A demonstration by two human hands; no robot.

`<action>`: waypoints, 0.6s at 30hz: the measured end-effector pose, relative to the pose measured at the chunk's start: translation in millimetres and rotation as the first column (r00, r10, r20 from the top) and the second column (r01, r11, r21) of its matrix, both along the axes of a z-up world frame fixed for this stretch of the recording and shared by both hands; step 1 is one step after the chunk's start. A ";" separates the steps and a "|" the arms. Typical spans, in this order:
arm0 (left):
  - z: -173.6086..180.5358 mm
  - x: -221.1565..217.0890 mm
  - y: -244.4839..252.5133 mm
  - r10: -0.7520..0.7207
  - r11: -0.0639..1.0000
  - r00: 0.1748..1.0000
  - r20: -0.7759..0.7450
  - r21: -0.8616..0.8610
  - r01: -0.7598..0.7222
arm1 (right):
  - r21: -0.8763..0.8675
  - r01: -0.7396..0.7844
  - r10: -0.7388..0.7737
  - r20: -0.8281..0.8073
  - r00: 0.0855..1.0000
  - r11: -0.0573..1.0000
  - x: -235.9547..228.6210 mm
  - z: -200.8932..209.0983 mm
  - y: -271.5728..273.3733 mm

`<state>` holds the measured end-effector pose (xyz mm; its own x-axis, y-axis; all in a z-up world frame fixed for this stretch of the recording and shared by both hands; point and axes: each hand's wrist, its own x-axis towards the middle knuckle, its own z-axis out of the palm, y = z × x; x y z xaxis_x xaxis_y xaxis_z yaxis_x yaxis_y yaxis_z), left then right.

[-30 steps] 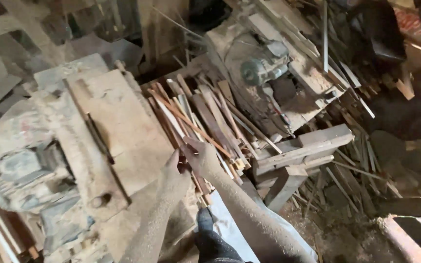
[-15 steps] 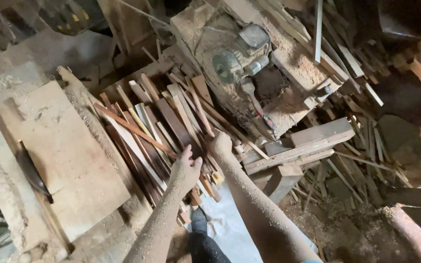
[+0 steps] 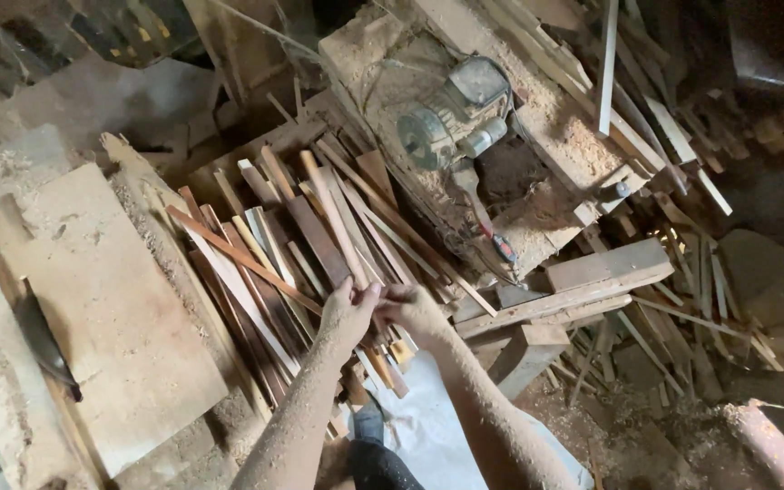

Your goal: Feeding thin wooden strips into a woodworking machine for processing and stacking them.

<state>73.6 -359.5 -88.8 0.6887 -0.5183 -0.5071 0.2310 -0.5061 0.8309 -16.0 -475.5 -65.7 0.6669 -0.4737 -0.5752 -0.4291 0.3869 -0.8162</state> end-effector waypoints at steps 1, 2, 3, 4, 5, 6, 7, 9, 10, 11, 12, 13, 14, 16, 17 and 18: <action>3.3 -1.4 -3.6 0.050 0.995 0.997 0.064 0.080 -0.055 | 0.022 -0.081 0.080 0.013 0.997 0.997 -0.8 1.3 5.3; 6.5 -2.9 -7.2 0.094 0.981 0.987 0.131 0.155 -0.114 | 0.043 -0.161 0.160 0.029 0.987 0.986 -1.7 2.4 10.8; 17.7 -2.1 -7.7 0.094 0.981 0.987 0.131 0.157 -0.115 | 0.045 -0.161 0.160 0.029 0.987 0.986 0.5 -11.7 4.0; 29.0 -1.4 -8.4 0.204 0.972 0.978 0.048 0.111 -0.208 | -0.046 -0.088 0.088 -0.002 0.996 0.995 2.6 -25.6 -3.0; 40.4 -1.5 -8.5 0.303 0.951 0.952 -0.041 0.075 -0.299 | -0.137 -0.013 0.009 -0.027 1.000 0.990 3.4 -39.6 -8.8; 31.2 -1.9 -7.2 0.300 0.952 0.953 -0.041 0.078 -0.296 | -0.134 -0.010 0.006 -0.027 1.000 0.991 7.0 -65.9 -24.4; 22.1 -1.5 -5.5 0.319 0.948 0.944 -0.084 0.044 -0.316 | -0.349 -0.114 0.041 -0.209 0.977 0.930 11.7 -92.2 -39.9; 15.3 -3.1 -1.2 0.332 0.943 0.935 -0.129 0.014 -0.333 | -0.520 -0.245 0.028 -0.389 0.921 0.818 18.1 -122.1 -59.5; 17.8 -5.0 1.4 0.325 0.942 0.930 -0.173 -0.028 -0.335 | -0.553 -0.324 0.029 -0.475 0.879 0.768 19.8 -125.4 -63.7; 20.6 -5.4 2.6 0.319 0.937 0.923 -0.216 -0.075 -0.341 | -0.577 -0.404 0.022 -0.555 0.832 0.710 23.8 -128.0 -70.1; 20.7 -4.6 2.4 0.318 0.937 0.923 -0.216 -0.076 -0.341 | -0.578 -0.403 0.021 -0.555 0.832 0.710 23.7 -134.2 -82.3; 20.5 -5.5 3.7 0.318 0.937 0.925 -0.209 -0.077 -0.340 | -0.615 -0.401 -0.031 -0.569 0.821 0.679 21.9 -140.9 -92.8; 20.4 -6.4 5.2 0.318 0.938 0.926 -0.202 -0.078 -0.339 | -0.650 -0.400 -0.083 -0.581 0.810 0.646 20.2 -147.7 -103.1; 19.4 -6.2 6.1 0.317 0.939 0.926 -0.206 -0.072 -0.337 | -0.638 -0.384 -0.067 -0.565 0.823 0.667 16.1 -191.7 -106.7; 18.9 -6.0 5.3 0.317 0.939 0.925 -0.209 -0.070 -0.337 | -0.628 -0.368 -0.051 -0.546 0.836 0.685 14.6 -213.0 -110.6; 23.6 -6.6 1.9 0.318 0.938 0.924 -0.211 -0.072 -0.340 | -0.630 -0.371 -0.051 -0.547 0.835 0.682 13.3 -201.9 -106.2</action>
<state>67.0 -357.6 -65.3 0.7235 -0.3369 -0.6026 0.5310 -0.2862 0.7976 -2.7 -581.7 -267.6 0.4994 -0.7769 -0.3835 -0.8331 -0.3091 -0.4587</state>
